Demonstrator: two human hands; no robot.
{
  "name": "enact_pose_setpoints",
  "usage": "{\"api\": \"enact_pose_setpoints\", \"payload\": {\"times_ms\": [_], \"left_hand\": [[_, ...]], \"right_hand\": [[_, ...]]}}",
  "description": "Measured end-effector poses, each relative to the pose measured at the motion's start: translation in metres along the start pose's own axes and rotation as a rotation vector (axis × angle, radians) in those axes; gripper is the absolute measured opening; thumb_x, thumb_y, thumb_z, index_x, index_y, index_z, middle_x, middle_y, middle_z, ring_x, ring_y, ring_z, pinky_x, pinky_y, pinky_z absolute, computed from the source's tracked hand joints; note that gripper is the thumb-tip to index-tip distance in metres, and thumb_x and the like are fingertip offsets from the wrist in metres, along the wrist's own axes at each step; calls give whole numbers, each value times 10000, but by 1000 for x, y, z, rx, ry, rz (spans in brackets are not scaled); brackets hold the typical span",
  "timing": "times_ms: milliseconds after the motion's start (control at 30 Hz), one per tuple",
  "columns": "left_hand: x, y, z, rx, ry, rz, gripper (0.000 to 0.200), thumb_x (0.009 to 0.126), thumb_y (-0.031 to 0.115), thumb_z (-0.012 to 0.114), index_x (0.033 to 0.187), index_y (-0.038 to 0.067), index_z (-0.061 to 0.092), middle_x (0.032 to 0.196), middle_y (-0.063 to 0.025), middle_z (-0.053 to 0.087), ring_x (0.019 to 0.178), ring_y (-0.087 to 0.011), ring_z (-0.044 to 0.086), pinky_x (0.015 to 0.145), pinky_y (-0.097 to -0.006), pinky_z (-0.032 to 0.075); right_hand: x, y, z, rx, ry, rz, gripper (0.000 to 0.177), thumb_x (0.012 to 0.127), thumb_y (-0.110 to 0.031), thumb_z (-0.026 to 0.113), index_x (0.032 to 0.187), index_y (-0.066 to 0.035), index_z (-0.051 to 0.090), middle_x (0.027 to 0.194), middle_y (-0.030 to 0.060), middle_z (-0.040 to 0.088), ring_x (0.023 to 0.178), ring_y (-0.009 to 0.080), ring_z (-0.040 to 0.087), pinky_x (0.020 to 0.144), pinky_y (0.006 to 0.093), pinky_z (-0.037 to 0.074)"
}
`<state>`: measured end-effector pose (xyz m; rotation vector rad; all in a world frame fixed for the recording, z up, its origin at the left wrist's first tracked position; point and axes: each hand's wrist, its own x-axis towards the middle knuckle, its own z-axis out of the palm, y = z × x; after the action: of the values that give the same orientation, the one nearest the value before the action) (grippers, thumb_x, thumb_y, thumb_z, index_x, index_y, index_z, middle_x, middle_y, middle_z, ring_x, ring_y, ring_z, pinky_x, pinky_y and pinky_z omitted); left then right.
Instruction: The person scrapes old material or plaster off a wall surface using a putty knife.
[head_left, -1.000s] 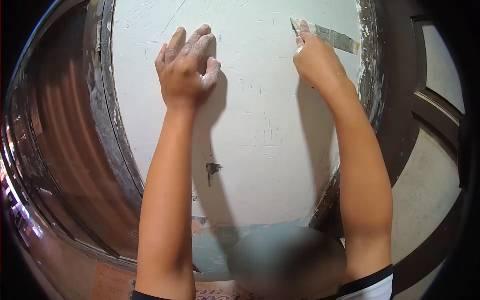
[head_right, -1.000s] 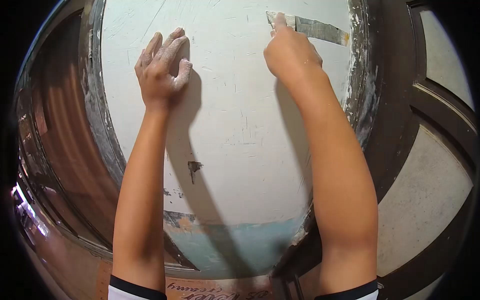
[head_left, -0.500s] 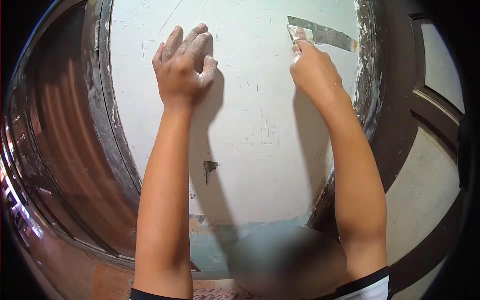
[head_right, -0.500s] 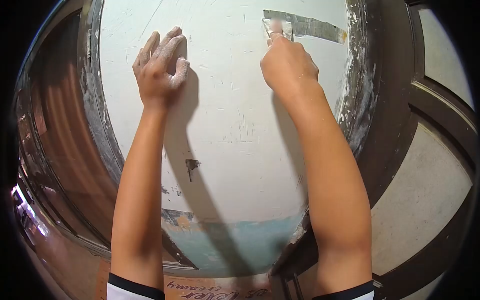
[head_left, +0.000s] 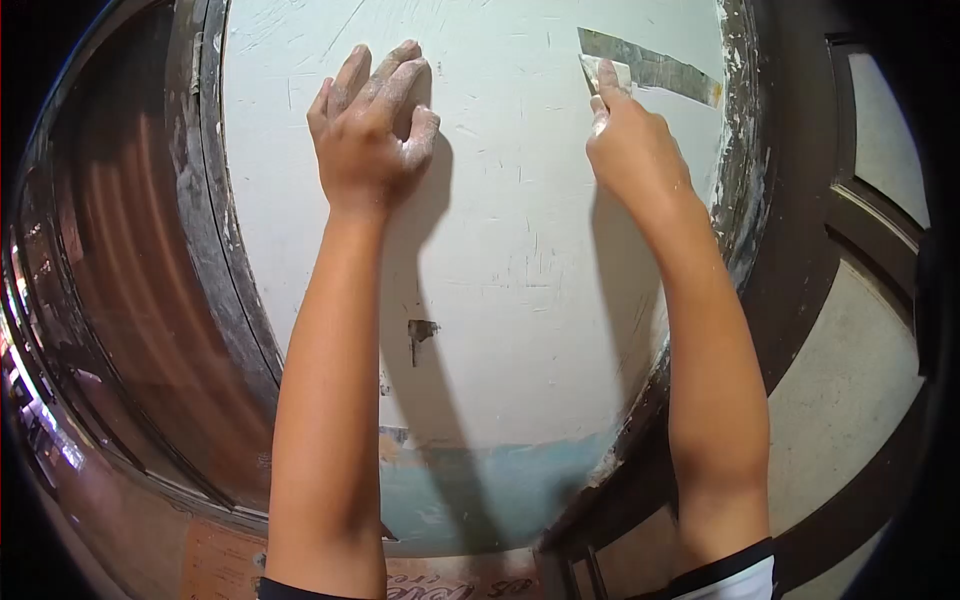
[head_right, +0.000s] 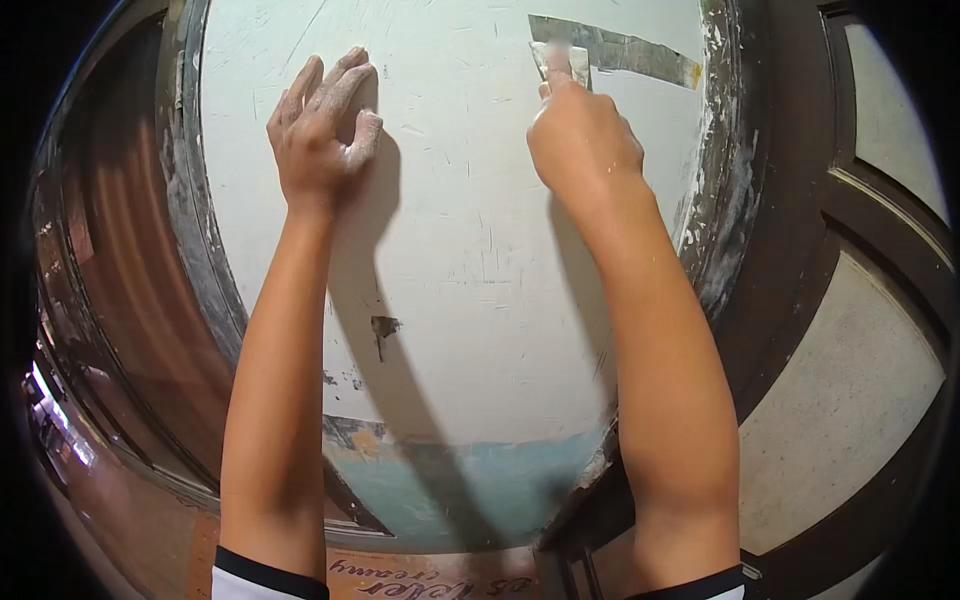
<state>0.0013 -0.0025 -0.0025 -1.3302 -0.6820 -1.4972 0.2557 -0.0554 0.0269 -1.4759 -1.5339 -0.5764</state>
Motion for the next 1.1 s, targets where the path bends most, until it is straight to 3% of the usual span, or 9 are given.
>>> {"api": "enact_pose_setpoints", "payload": {"times_ms": [100,200,300,433,500,767,833,900,1100], "left_hand": [[-1,1,0,24,2,-1,443,828,187,669,1263,203,754,1398,75,713,1425,-313,549,1205,-452,387],[0,1,0,32,4,8,442,830,191,669,1263,207,755,1400,78,712,1422,-310,552,1205,-455,383],[-2,-1,3,-19,3,-24,419,836,223,679,1249,254,743,1441,121,678,1452,-265,513,1229,-523,311],[-2,0,1,9,-1,-20,427,837,219,677,1257,257,742,1445,118,675,1468,-262,495,1234,-520,303],[-3,1,-1,14,-14,-20,449,840,197,665,1280,224,752,1419,96,698,1452,-283,521,1227,-461,334],[0,2,-2,31,3,10,449,828,169,672,1268,207,754,1393,56,717,1416,-312,558,1203,-453,392],[0,0,-1,-2,-5,-13,445,830,169,669,1265,209,754,1397,70,714,1423,-304,551,1204,-451,390],[-2,1,-1,-5,6,-20,447,830,167,666,1266,211,754,1403,87,709,1428,-297,545,1213,-450,374],[0,1,-2,31,-13,-22,457,827,179,675,1275,223,753,1426,100,694,1443,-286,530,1206,-448,366]], "right_hand": [[-9,-2,-2,22,-25,9,555,1068,-211,473,1615,-137,429,1374,183,688,1250,421,642,1115,501,470],[-1,-4,-2,-8,-53,-4,581,1088,-235,410,1661,-163,344,1259,249,720,1185,449,683,1028,572,526],[16,-6,1,30,26,-6,528,1068,-207,448,1586,-111,468,1404,197,666,1267,429,635,1135,501,458],[29,-11,-2,17,31,-11,528,1058,-196,416,1570,-84,483,1405,207,663,1288,440,620,1137,507,457],[27,-11,-3,31,41,-27,531,1055,-200,410,1567,-80,487,1404,201,666,1302,441,611,1134,508,461],[-3,5,4,-23,-15,-26,597,1054,-158,452,1642,-116,366,1390,131,694,1264,402,641,1126,473,478],[-8,7,-2,-11,-12,-19,568,1076,-193,456,1637,-137,387,1378,173,692,1252,424,640,1106,479,483],[-14,8,-11,99,-33,-20,546,1089,-262,440,1630,-193,415,1264,266,717,1199,475,665,1061,557,505],[-18,37,-10,121,47,-6,524,1093,-258,467,1614,-196,444,1267,249,720,1178,468,668,1066,528,502]]}}
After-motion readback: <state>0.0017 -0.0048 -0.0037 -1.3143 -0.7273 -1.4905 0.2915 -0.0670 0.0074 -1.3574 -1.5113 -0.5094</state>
